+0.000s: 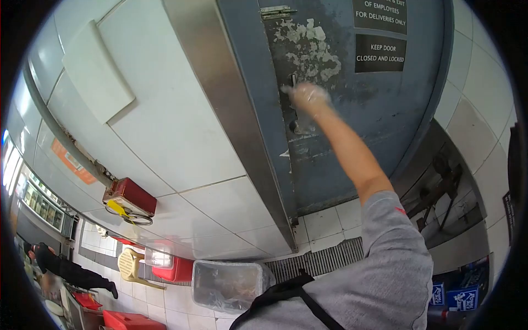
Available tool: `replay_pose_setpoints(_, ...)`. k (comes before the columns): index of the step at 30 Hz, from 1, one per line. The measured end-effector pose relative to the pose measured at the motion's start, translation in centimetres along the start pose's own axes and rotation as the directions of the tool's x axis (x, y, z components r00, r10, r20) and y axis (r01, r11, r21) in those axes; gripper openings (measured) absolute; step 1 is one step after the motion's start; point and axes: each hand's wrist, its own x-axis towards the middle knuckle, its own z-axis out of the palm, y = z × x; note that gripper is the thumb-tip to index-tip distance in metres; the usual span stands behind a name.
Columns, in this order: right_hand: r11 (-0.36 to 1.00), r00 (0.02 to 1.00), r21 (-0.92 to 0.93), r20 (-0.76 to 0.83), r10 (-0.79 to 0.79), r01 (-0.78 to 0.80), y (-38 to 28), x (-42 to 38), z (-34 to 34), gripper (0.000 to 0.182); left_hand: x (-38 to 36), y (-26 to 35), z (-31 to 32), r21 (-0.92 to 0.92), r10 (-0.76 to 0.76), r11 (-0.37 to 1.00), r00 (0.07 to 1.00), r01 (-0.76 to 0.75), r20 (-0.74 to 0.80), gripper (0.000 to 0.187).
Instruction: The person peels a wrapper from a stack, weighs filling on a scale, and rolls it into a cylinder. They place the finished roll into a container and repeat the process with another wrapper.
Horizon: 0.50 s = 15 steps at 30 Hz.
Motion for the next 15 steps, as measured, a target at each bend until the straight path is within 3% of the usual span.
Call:
replay_pose_setpoints(1,0.999,0.996,0.0,0.075,-0.041,0.041,1.4,0.5,3.8,0.04,-0.2,-0.8,0.2,0.01,0.003,1.0,1.0,-0.003,-0.003,0.053)
replay_pose_setpoints(3,0.997,0.996,0.064,0.085,0.026,-0.032,1.6,1.5,5.9,0.037,0.3,-2.5,-0.1,0.03,0.008,1.0,1.0,-0.007,-0.021,0.053)
replay_pose_setpoints(7,0.965,0.986,0.216,0.099,0.132,-0.151,1.1,2.0,6.1,0.031,0.1,-5.1,2.1,0.055,0.009,0.998,0.999,-0.007,-0.031,0.052)
replay_pose_setpoints(11,0.978,0.998,0.202,0.013,0.057,-0.058,1.7,5.1,9.3,0.033,-1.4,-7.2,3.9,0.068,-0.003,0.998,0.999,0.006,-0.04,0.052)
replay_pose_setpoints(13,0.986,0.973,0.132,0.219,0.077,-0.107,1.5,5.8,9.3,0.036,-2.5,-8.1,4.7,0.075,-0.006,0.997,0.999,0.009,-0.044,0.051)
replay_pose_setpoints(15,0.975,0.959,0.172,0.269,0.091,-0.141,1.5,5.9,9.8,0.037,-3.0,-9.3,5.0,0.08,-0.017,0.997,0.998,0.021,-0.056,0.051)
